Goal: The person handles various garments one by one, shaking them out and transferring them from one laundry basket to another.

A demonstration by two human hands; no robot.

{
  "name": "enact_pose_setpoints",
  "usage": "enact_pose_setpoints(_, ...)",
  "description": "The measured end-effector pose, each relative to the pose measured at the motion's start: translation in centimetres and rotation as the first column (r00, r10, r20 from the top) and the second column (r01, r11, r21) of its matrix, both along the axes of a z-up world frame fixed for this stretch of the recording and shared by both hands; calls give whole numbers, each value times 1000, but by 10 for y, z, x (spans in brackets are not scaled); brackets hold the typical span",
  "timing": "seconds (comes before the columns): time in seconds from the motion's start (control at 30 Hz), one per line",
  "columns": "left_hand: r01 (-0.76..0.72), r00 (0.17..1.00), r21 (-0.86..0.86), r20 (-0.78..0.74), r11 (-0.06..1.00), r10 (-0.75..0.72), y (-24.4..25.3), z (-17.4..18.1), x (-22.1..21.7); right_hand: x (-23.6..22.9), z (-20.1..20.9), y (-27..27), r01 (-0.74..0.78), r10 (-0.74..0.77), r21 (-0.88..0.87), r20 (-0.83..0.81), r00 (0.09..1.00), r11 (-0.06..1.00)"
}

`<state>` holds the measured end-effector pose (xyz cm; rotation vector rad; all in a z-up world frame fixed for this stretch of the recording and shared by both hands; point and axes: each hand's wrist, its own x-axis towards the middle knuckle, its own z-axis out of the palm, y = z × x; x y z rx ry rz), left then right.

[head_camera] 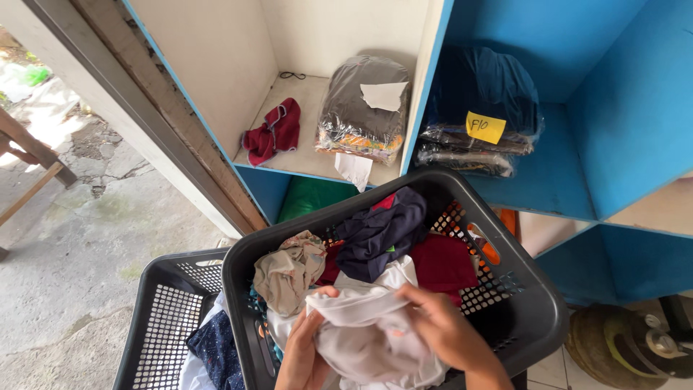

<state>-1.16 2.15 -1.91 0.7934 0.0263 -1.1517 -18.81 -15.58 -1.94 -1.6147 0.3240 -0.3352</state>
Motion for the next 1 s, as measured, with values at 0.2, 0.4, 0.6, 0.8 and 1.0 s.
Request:
enact_pose_setpoints(0.2, -551, 139, 151, 986, 821, -88, -3, -7, -18, -12, -16, -13, 157, -352, 740, 114, 929, 654)
enact_pose_setpoints(0.4, -395, -71, 44, 994, 918, -78, -16, 1, -56, -3, -31, 0, 300, -462, 788, -22, 887, 538)
enact_pose_setpoints(0.6, -334, -89, 155, 977, 930, -194, -27, -8, -54, -16, -47, -12, 403, -521, 711, -61, 852, 576)
enact_pose_setpoints(0.8, -180, 538, 216, 839, 960, -88, -11, -28, -36, -17, -16, -38, 632, -652, -163, -140, 745, 757)
enact_pose_setpoints(1.0, -2, 847, 117, 528, 993, -60, -7, -33, -25, 3, 45, 1, 601, -585, -519, 219, 781, 607)
